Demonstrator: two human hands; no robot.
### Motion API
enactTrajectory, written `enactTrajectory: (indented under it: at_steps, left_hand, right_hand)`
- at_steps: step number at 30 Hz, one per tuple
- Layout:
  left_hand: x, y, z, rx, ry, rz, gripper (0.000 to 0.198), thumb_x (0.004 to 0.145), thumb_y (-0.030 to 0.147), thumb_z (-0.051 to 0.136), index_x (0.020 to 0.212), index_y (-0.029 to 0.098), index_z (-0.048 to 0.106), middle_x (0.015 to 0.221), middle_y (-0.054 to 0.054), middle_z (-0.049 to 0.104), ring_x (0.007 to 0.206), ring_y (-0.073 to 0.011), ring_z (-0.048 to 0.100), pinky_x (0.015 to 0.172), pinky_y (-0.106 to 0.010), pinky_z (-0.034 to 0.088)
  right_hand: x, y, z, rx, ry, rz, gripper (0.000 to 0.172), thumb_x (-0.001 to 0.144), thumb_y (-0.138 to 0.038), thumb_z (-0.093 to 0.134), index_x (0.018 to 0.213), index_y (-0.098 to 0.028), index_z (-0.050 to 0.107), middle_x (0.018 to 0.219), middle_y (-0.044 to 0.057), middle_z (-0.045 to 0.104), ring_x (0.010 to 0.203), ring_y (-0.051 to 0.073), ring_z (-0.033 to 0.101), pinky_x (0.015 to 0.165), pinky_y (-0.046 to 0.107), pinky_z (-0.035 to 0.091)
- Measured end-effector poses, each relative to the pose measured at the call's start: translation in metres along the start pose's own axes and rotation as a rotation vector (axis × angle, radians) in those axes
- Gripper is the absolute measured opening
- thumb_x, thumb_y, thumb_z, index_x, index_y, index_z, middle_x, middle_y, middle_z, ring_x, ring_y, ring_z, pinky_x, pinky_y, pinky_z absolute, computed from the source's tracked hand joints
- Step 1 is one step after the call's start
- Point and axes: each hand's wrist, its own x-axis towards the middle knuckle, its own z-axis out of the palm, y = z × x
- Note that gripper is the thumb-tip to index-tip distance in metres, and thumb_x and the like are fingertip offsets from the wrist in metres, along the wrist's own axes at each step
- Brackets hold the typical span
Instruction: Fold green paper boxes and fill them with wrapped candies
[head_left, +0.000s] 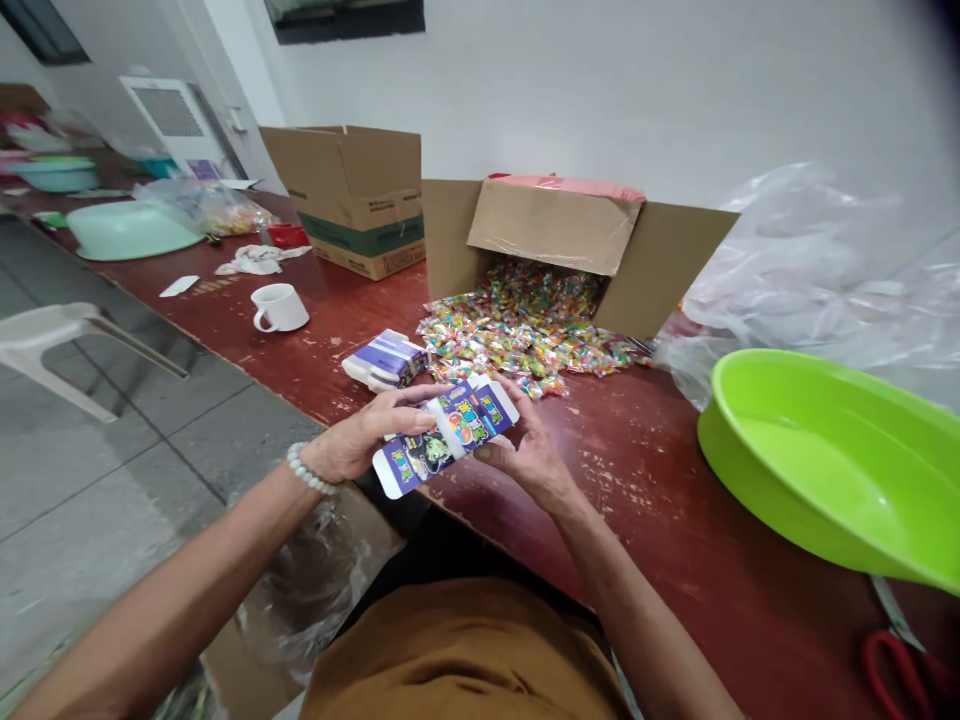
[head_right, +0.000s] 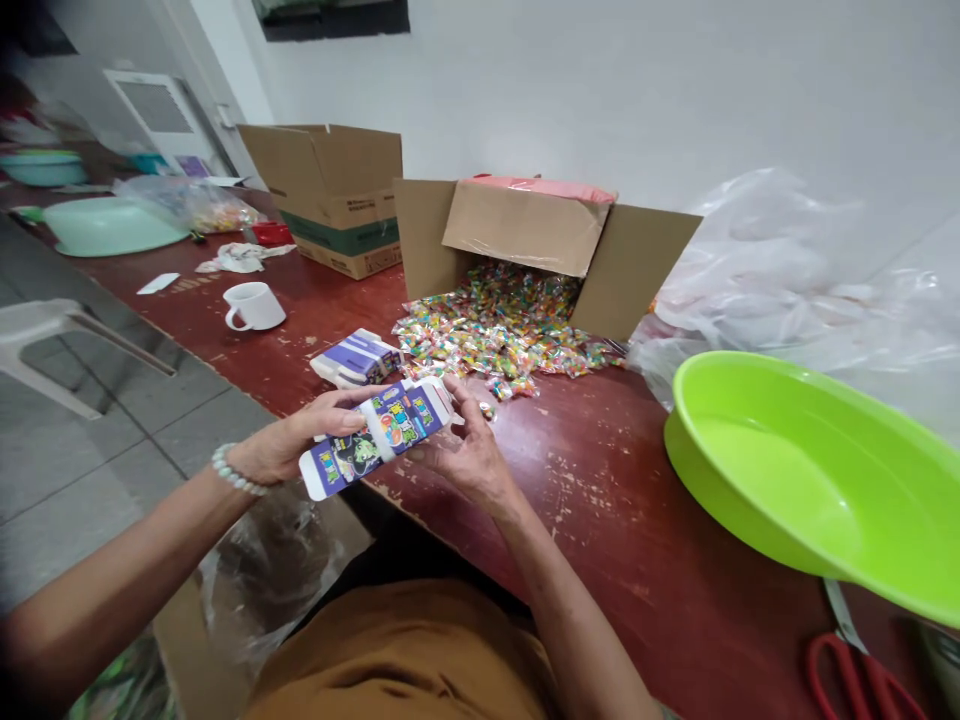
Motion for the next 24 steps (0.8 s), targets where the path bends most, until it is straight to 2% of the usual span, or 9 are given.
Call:
enactTrajectory:
  at_steps: [4,8,12,14,16,18,20,24]
  left_hand:
    - [0.007,-0.002,0.002,0.03,0.02,-0.029,0.074,0.063,0.027,0.084,0.131,0.013,0.059,0.103,-0.011,0.078,0.074,-0.0198,0.073,0.075,-0.028,0.058]
    - [0.016,-0.006,0.0,0.068,-0.003,-0.057,0.072,0.064,0.028,0.083,0.131,0.012,0.061,0.111,-0.013,0.076,0.079,-0.0202,0.073,0.073,-0.027,0.057]
    - [0.023,-0.012,-0.002,0.062,-0.117,-0.109,0.066,0.068,0.033,0.08,0.128,0.011,0.063,0.111,-0.015,0.075,0.082,-0.0205,0.072,0.072,-0.027,0.056]
    - [0.026,-0.015,-0.003,0.046,-0.186,-0.147,0.061,0.071,0.035,0.078,0.125,0.01,0.065,0.111,-0.015,0.075,0.083,-0.0207,0.072,0.073,-0.027,0.055]
    - [0.029,-0.017,-0.003,0.028,-0.211,-0.197,0.055,0.073,0.035,0.076,0.121,0.009,0.068,0.108,-0.015,0.076,0.081,-0.0204,0.072,0.074,-0.028,0.055]
    - [0.033,-0.019,-0.003,-0.013,-0.166,-0.227,0.046,0.078,0.037,0.073,0.114,0.009,0.07,0.099,-0.014,0.078,0.076,-0.0197,0.071,0.073,-0.028,0.055]
    - [0.037,-0.02,-0.006,-0.069,-0.09,-0.256,0.043,0.084,0.045,0.066,0.107,0.009,0.071,0.089,-0.012,0.079,0.071,-0.0207,0.071,0.071,-0.03,0.055]
    - [0.04,-0.02,-0.027,-0.138,-0.02,-0.337,0.063,0.091,0.064,0.046,0.101,0.008,0.073,0.085,-0.013,0.078,0.073,-0.0259,0.072,0.063,-0.034,0.057]
  right_hand:
    - [-0.004,-0.001,-0.004,0.08,0.0,0.034,0.088,0.064,-0.052,0.087,0.14,-0.033,0.049,0.136,0.006,0.059,0.119,0.028,0.058,0.1,0.043,0.048]
    - [-0.006,0.006,-0.018,0.083,-0.007,0.022,0.08,0.07,-0.057,0.081,0.14,-0.033,0.05,0.137,0.005,0.059,0.123,0.029,0.056,0.101,0.043,0.048]
    - [-0.006,0.003,-0.032,-0.045,-0.015,-0.025,0.096,0.065,-0.055,0.086,0.148,-0.036,0.04,0.151,0.005,0.045,0.137,0.033,0.044,0.11,0.048,0.04]
    - [-0.006,-0.004,-0.035,-0.119,-0.063,-0.075,0.102,0.059,-0.049,0.092,0.147,-0.035,0.043,0.153,0.005,0.043,0.139,0.034,0.041,0.113,0.048,0.038]
    - [-0.006,-0.011,-0.035,-0.147,-0.122,-0.092,0.101,0.054,-0.044,0.095,0.143,-0.033,0.048,0.148,0.007,0.049,0.133,0.035,0.048,0.11,0.049,0.041]
    - [-0.008,-0.013,-0.032,-0.136,-0.137,-0.046,0.096,0.054,-0.04,0.095,0.14,-0.031,0.053,0.137,0.008,0.058,0.12,0.033,0.058,0.103,0.048,0.047]
    - [-0.01,-0.006,-0.027,-0.081,-0.077,0.035,0.086,0.057,-0.037,0.094,0.134,-0.028,0.058,0.125,0.007,0.065,0.107,0.029,0.064,0.093,0.043,0.053]
    - [-0.016,0.023,-0.014,0.204,0.186,0.204,0.063,0.066,-0.043,0.088,0.122,-0.025,0.064,0.101,0.002,0.073,0.084,0.02,0.068,0.077,0.032,0.058]
